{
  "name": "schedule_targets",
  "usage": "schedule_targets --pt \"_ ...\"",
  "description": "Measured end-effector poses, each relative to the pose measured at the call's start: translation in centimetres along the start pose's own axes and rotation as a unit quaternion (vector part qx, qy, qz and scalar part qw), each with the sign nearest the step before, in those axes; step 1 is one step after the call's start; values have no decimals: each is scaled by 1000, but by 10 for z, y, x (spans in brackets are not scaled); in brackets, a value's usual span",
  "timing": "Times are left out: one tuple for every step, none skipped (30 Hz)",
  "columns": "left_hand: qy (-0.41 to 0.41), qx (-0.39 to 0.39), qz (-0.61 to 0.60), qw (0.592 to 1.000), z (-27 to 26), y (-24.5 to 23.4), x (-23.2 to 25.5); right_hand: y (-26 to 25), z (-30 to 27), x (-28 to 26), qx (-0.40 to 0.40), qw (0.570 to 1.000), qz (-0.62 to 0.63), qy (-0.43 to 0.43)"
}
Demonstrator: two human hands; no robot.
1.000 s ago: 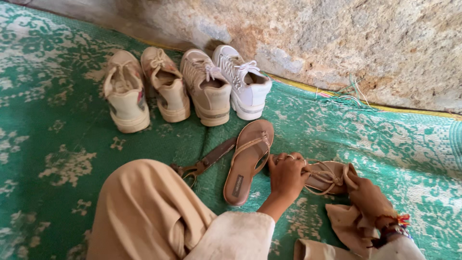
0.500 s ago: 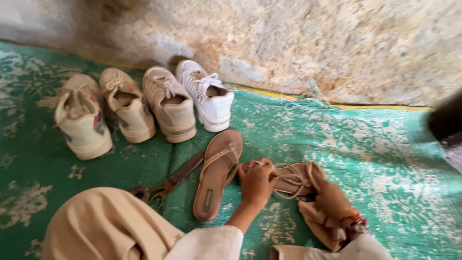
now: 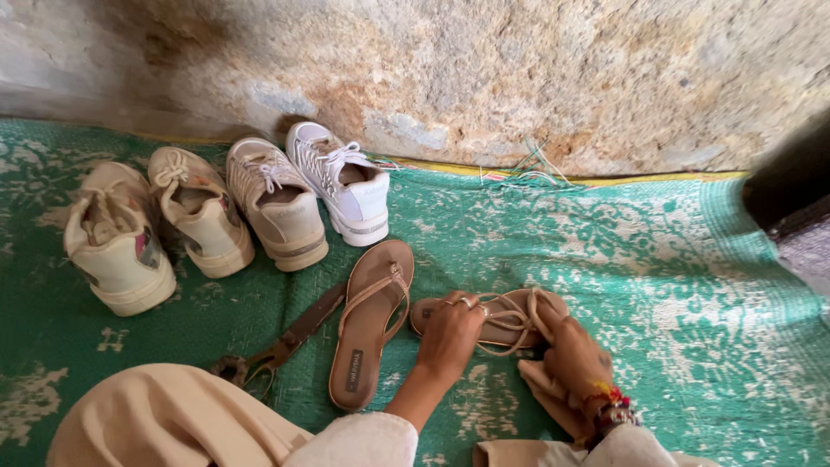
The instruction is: The person sits on a green mat and uses a cloth to wipe the straps and soles of a pair of beige sandals. They turn the sandals over to clean different surfaces and continue wiping until the clip ends.
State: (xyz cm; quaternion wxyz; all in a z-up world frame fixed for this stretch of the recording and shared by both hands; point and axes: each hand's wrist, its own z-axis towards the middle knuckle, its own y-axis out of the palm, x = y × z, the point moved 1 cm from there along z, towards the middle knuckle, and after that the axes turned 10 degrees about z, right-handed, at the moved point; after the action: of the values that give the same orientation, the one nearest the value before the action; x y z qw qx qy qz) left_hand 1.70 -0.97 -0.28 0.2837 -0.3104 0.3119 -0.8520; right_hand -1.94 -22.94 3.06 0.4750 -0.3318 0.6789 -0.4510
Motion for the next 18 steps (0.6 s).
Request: schedule_targets --pt "10 -9 16 1000 0 -1 1 0 6 1 -14 1000 4 6" --pt "28 0 19 999 -1 -3 2 -1 12 1 -28 1000 7 12" --pt "47 9 21 999 0 -5 4 -1 17 0 -41 999 11 19" --pt "67 18 23 997 0 -7 3 1 21 -2 -46 999 9 17" --pt "76 6 39 996 3 -7 3 0 25 -2 -49 999 6 17" --pt "86 -6 55 995 6 -6 2 1 27 -3 -53 998 2 17" --pt "95 -17 70 993 8 -3 3 -1 28 -1 -47 999 3 22" --pt "103 -24 90 990 10 -1 4 -1 27 1 -40 999 4 27" --pt "109 -30 111 987 10 2 3 0 25 3 -34 999 5 31" --pt "116 -37 131 984 9 5 3 2 21 5 -26 999 19 17" --pt "113 -24 124 985 8 7 1 5 17 6 -17 999 34 2" --pt "111 -11 117 987 7 8 -1 9 13 7 -8 999 50 -13" --pt "110 3 109 988 8 11 -2 10 9 11 12 998 64 -23" --pt "94 15 98 991 8 14 -3 12 6 15 32 996 78 -33" --pt "77 27 88 993 8 16 -4 13 3 19 52 993 92 -45" --pt "61 39 78 994 8 18 -5 12 0 24 57 992 113 -17" --pt "47 49 71 995 8 20 -7 13 -2 28 60 989 135 9" --pt "32 59 64 996 8 21 -8 14 -5 29 63 985 157 36"
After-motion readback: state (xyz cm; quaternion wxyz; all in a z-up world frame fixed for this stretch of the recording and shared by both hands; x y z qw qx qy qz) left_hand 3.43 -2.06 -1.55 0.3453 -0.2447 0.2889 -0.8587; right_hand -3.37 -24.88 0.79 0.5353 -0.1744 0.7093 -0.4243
